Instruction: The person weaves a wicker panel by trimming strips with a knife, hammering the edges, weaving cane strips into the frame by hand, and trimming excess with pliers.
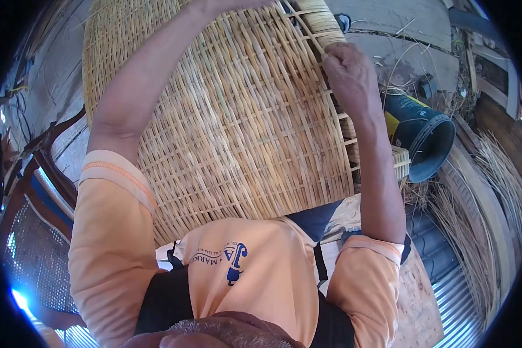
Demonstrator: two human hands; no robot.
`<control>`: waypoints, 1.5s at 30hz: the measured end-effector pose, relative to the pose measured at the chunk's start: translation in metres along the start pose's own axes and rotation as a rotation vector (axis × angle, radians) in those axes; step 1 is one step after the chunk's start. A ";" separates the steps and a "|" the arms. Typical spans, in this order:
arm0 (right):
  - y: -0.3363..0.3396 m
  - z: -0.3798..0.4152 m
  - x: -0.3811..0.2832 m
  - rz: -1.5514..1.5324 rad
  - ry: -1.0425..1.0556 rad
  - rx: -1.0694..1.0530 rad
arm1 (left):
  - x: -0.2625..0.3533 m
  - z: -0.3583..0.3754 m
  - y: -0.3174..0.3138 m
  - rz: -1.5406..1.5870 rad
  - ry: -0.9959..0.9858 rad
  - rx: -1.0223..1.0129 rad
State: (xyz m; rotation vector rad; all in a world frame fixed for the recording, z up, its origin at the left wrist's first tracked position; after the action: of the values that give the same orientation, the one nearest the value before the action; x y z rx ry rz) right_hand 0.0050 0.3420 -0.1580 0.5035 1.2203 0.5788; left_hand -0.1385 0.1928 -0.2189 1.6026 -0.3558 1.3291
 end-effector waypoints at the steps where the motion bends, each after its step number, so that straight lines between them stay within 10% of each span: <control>1: 0.001 0.004 -0.002 -0.055 -0.021 0.002 | 0.011 -0.001 -0.005 -0.005 -0.003 0.000; 6: 0.010 0.019 -0.013 -0.189 -0.204 0.015 | 0.034 0.008 -0.036 0.033 -0.022 -0.381; 20: -0.002 -0.011 0.019 -0.233 -0.281 -0.094 | -0.003 0.010 -0.002 -0.042 0.040 -0.195; 34: -0.035 -0.031 0.015 0.017 -0.308 -0.366 | 0.002 -0.017 -0.022 -0.507 0.013 -0.519; 39: -0.034 -0.015 0.022 -0.699 -0.571 -0.122 | 0.005 -0.023 -0.029 -0.492 0.021 -0.481; 45: -0.028 -0.026 0.032 -0.583 -0.654 -0.055 | 0.008 -0.030 -0.045 -0.537 -0.051 -0.527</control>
State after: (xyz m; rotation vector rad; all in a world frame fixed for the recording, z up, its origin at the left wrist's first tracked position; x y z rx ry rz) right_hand -0.0086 0.3431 -0.2059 0.2348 0.6653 -0.0625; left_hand -0.1201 0.2416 -0.2361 1.1713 -0.2527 0.7075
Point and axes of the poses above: each hand's wrist, its own z-axis away from the middle knuckle, its own y-axis out of the back of the hand, x = y × z, the point moved 5 cm from there along -z, towards the middle knuckle, and after that the axes turned 11 degrees about -z, right-handed, at the moved point
